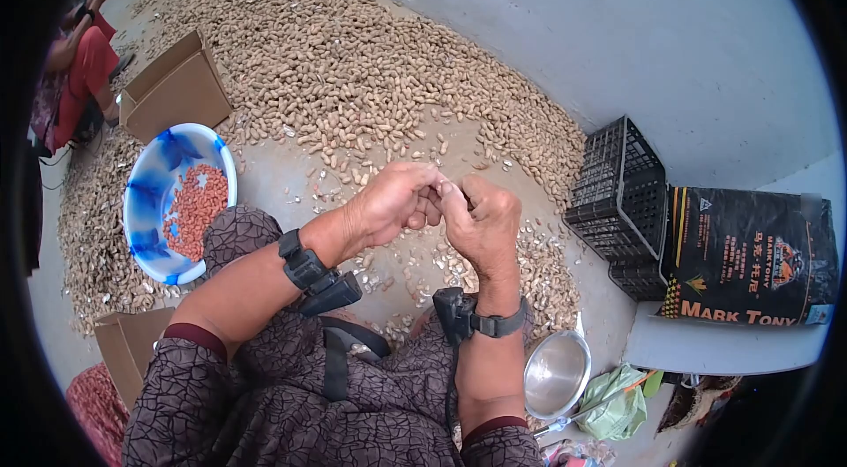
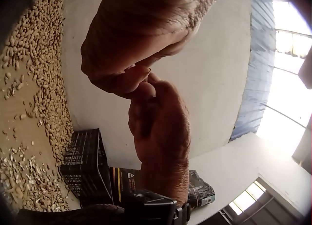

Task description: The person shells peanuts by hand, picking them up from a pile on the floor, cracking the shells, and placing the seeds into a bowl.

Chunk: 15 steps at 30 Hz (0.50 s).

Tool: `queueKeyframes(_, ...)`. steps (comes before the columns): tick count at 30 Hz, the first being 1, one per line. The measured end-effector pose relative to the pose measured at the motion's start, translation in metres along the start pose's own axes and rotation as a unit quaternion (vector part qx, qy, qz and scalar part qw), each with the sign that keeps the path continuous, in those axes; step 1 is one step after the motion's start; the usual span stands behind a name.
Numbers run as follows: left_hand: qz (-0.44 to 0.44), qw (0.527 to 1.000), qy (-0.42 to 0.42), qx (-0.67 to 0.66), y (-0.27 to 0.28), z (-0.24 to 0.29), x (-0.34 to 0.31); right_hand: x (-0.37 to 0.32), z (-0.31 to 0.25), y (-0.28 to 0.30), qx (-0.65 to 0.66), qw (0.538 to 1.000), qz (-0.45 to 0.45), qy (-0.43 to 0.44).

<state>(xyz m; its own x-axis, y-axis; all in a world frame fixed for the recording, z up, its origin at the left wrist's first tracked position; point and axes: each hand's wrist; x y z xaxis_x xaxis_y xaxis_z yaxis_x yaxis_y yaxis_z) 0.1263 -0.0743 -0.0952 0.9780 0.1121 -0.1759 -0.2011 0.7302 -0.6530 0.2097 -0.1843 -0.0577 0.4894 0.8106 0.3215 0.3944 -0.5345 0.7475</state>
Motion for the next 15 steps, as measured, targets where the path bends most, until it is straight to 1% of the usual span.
queueKeyframes(2,-0.014,0.999,-0.028,0.027,-0.001,0.000,-0.002,0.000,0.001,0.001,0.000,1.000,-0.003,-0.005)
queueKeyframes(4,-0.010,0.999,-0.029,0.034,0.000,-0.001,0.000,0.001,0.002,0.002,0.046,0.998,-0.010,-0.036)
queueKeyframes(5,-0.007,0.999,-0.032,0.041,0.001,-0.002,0.001,0.001,0.002,0.003,0.045,0.998,-0.010,-0.036)
queueKeyframes(6,-0.008,0.999,-0.032,0.041,0.001,-0.002,0.001,0.001,0.002,0.003,0.081,0.996,-0.008,-0.044)
queueKeyframes(7,-0.016,0.999,-0.036,-0.005,0.002,-0.002,0.002,0.002,0.001,0.003,0.117,0.992,-0.006,-0.051)
queueKeyframes(8,-0.024,0.998,-0.040,-0.052,0.003,-0.002,0.002,0.002,0.001,0.002,0.117,0.992,-0.006,-0.051)
queueKeyframes(10,-0.021,0.998,-0.042,-0.041,0.002,-0.002,0.002,0.003,0.000,-0.001,0.166,0.983,-0.020,-0.077)
queueKeyframes(11,-0.017,0.998,-0.043,-0.031,0.001,-0.002,0.001,0.002,-0.001,0.001,0.165,0.983,-0.019,-0.077)
queueKeyframes(12,-0.018,0.998,-0.043,-0.031,0.000,-0.002,0.001,0.002,-0.002,0.003,0.139,0.986,-0.004,-0.089)
queueKeyframes(13,-0.011,0.999,-0.044,-0.011,0.000,-0.001,0.000,0.002,-0.003,0.005,0.112,0.989,0.011,-0.100)
queueKeyframes(14,-0.003,0.999,-0.045,0.009,0.001,0.000,-0.001,0.003,0.002,0.007,0.112,0.989,0.011,-0.100)
queueKeyframes(15,-0.002,0.999,-0.046,0.009,0.002,0.001,-0.001,0.004,0.011,0.011,0.083,0.986,0.047,-0.138)
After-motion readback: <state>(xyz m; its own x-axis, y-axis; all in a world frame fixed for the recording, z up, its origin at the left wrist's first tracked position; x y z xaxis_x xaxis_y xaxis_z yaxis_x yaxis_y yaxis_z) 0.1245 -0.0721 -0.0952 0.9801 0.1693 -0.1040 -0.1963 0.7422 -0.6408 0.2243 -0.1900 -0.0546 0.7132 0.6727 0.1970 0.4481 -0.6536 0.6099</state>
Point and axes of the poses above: each hand's wrist, its own x-axis towards the middle knuckle, its own y-axis out of the back of the hand, z = x × y, and after that the axes turned 7 degrees about -z, right-handed
